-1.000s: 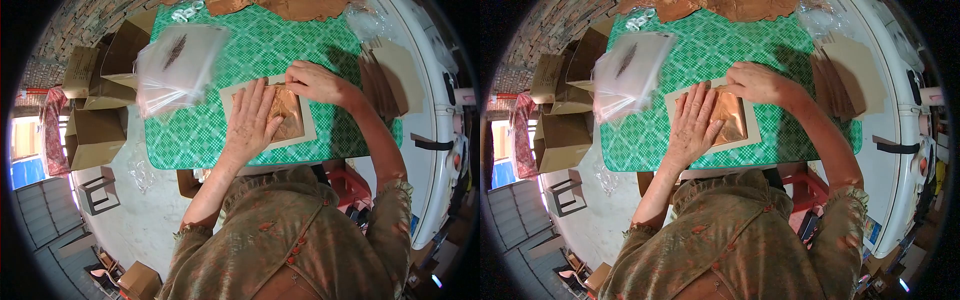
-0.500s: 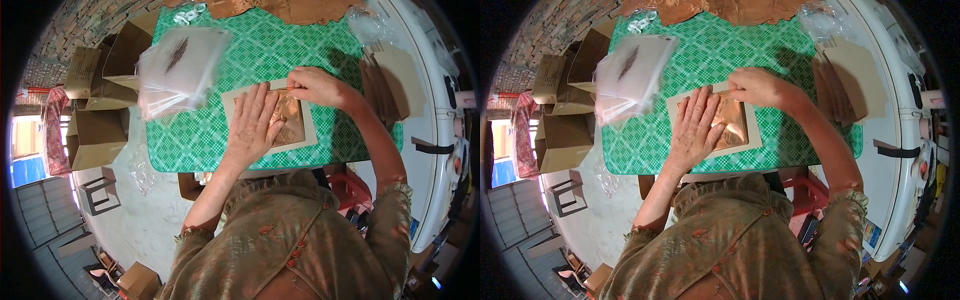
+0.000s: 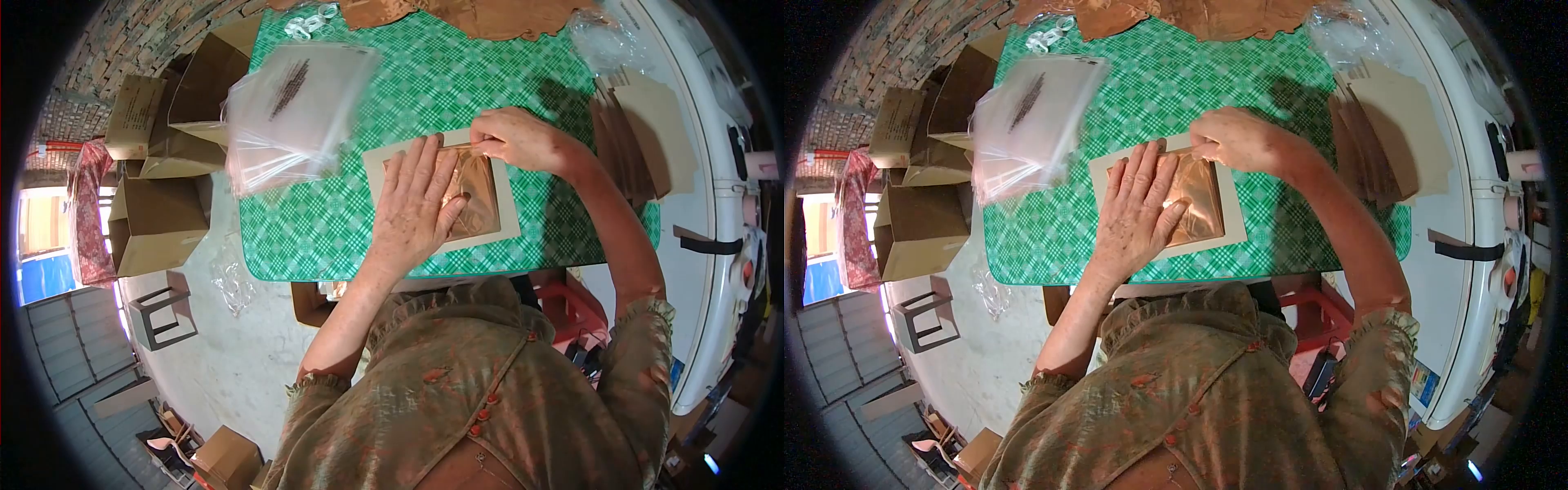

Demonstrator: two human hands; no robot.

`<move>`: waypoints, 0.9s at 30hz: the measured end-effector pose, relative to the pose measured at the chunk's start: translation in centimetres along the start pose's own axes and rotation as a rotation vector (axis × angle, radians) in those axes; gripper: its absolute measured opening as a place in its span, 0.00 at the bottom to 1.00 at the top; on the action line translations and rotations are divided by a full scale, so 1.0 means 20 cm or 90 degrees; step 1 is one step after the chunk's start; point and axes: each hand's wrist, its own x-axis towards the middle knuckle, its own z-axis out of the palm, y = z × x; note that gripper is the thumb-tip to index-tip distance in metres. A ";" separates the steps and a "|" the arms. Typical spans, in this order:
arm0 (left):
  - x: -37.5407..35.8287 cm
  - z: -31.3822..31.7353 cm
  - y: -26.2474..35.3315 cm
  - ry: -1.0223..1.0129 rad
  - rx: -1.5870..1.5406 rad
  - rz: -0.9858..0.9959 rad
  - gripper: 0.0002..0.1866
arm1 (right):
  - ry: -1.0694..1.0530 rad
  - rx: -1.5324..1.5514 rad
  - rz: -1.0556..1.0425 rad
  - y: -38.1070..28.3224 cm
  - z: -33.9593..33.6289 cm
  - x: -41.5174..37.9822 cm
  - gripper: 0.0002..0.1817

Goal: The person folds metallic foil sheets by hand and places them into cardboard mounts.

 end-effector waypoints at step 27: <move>0.00 0.00 0.00 -0.014 -0.008 -0.005 0.34 | -0.246 -0.204 0.168 -0.09 -0.04 0.15 0.18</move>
